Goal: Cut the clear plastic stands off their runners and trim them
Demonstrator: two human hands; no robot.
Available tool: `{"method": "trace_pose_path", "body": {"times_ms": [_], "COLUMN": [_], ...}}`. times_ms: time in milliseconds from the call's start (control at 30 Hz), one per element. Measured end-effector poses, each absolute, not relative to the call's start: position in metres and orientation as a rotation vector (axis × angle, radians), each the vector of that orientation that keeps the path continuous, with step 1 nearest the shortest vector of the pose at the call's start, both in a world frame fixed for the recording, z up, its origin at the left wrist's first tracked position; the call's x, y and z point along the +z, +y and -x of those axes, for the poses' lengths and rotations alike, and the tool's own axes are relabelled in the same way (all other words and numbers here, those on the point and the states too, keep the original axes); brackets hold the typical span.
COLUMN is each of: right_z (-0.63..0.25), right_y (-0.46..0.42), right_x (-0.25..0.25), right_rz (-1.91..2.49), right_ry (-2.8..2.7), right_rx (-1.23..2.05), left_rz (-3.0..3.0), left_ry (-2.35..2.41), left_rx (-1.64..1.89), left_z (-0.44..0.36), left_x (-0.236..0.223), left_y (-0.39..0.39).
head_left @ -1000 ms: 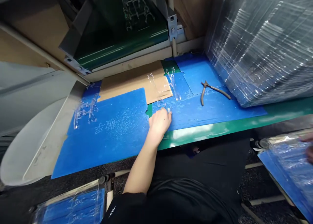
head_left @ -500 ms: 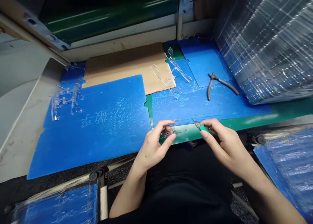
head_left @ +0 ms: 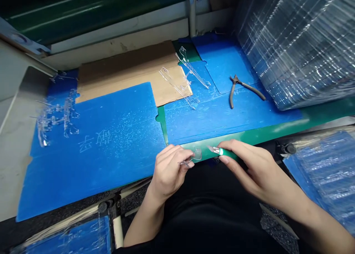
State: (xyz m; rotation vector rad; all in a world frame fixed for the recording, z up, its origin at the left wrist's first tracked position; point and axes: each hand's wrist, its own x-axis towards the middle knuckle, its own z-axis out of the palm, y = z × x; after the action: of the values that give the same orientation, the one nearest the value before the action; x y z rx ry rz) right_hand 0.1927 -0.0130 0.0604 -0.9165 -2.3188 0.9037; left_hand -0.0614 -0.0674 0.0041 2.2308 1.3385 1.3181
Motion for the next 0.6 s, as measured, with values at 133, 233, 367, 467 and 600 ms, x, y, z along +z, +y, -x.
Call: {"method": "trace_pose_path", "body": {"times_ms": [133,233,367,467,600], "right_z": [-0.196,-0.199,-0.203,-0.207,-0.212], "right_y": [-0.015,-0.015,-0.014,-0.015,-0.016], "right_x": [0.064,0.067,0.065,0.064,0.063], "right_rz": [0.853,0.837,0.817,0.832,0.848], "right_ry": [-2.327,-2.33,-2.369,-2.388,-2.403], "right_rx": [0.875,0.836,0.853,0.875,0.895], "left_rz": [-2.25,-2.28,-2.322,-2.348,-2.355], "left_ry": [1.337,1.338,1.338,1.331,1.341], "left_rx": [1.229,1.258,1.195,1.14,1.12], "left_z": [0.06,0.06,0.061,0.06,0.059], "left_x": [0.006,0.008,0.009,0.01,0.011], "left_y": [-0.069,-0.071,-0.072,-0.072,-0.073]}}
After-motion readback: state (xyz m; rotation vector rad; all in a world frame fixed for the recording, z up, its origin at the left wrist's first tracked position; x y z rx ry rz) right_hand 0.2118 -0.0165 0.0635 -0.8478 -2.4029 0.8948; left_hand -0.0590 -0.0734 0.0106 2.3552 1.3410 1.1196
